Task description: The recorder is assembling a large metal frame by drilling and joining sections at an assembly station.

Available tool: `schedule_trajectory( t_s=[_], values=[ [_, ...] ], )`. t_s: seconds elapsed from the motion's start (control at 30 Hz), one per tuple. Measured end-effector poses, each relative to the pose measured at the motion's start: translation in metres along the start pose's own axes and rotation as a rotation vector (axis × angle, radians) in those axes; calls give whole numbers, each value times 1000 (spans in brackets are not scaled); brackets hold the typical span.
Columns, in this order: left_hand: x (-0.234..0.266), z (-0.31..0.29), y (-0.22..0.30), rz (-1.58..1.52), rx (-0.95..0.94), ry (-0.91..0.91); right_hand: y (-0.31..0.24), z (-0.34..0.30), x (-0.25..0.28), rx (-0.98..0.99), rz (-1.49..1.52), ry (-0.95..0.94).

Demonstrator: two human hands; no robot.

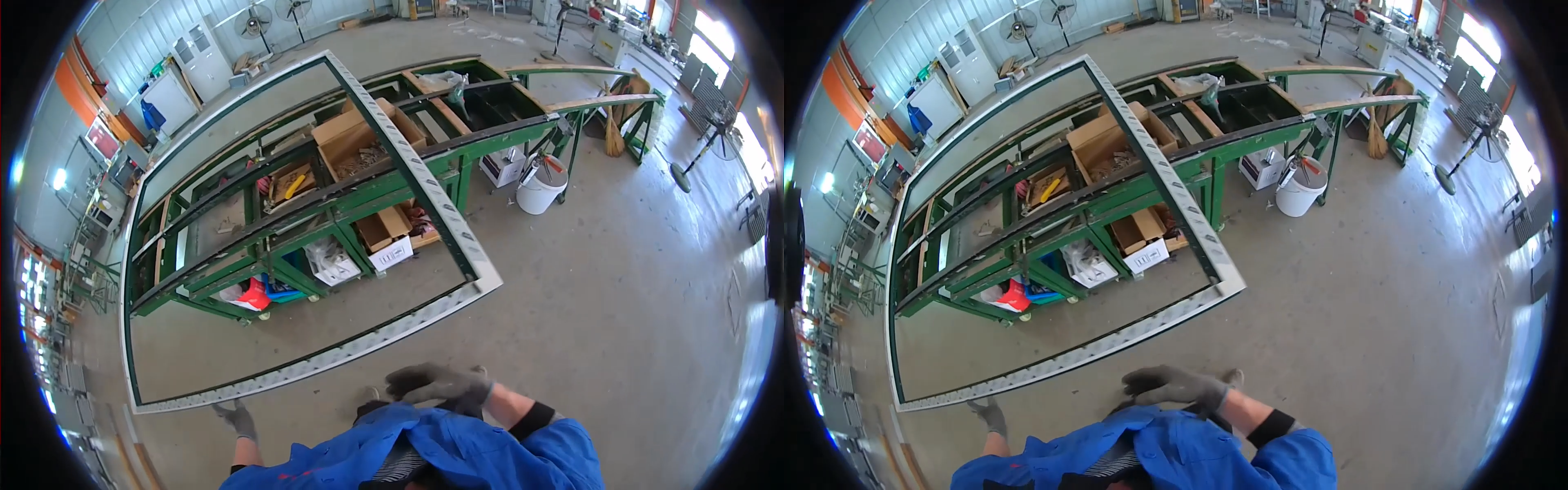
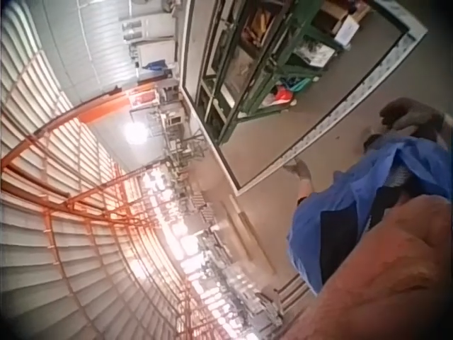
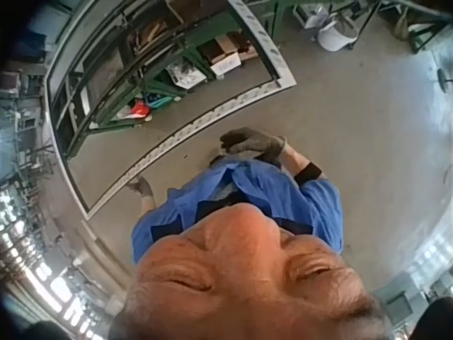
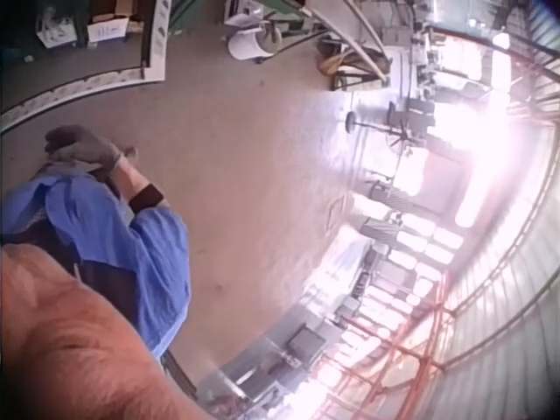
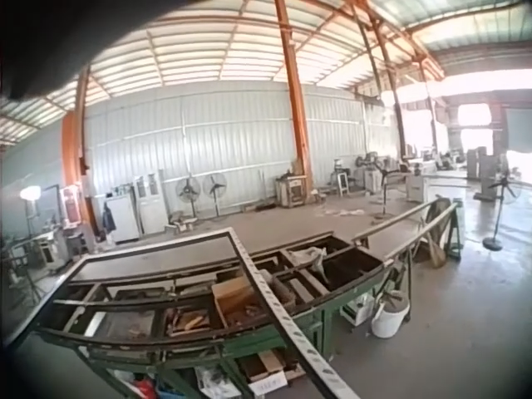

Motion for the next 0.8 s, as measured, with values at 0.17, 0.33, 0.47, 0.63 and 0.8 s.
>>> schedule_trajectory(
  t_s=[0.17, 0.33, 0.47, 0.63, 0.8],
  values=[
    [-114, -198, 143, -1216, 299, -432, -105, -166, 118, 185, -46, 253],
    [-163, -323, 321, -1477, 519, -695, -224, -202, 271, 404, -189, 537],
    [-180, -358, 412, -1583, 406, -767, -251, -182, 386, 388, -332, 669],
    [-186, -361, 435, -1634, 434, -468, -275, -186, 545, 95, -870, 817],
    [-188, -368, 467, -1593, 490, -245, -322, -161, 739, 57, -969, 996]
  ],
)
Point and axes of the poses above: each hand's wrist, its own z-axis towards the middle knuckle, its own x-axis out of the back of the hand, y = z × x, the point moved 5 cm from there along z, towards the middle knuckle, and after that the axes turned 15 degrees about -y, right-handed, at the moved point
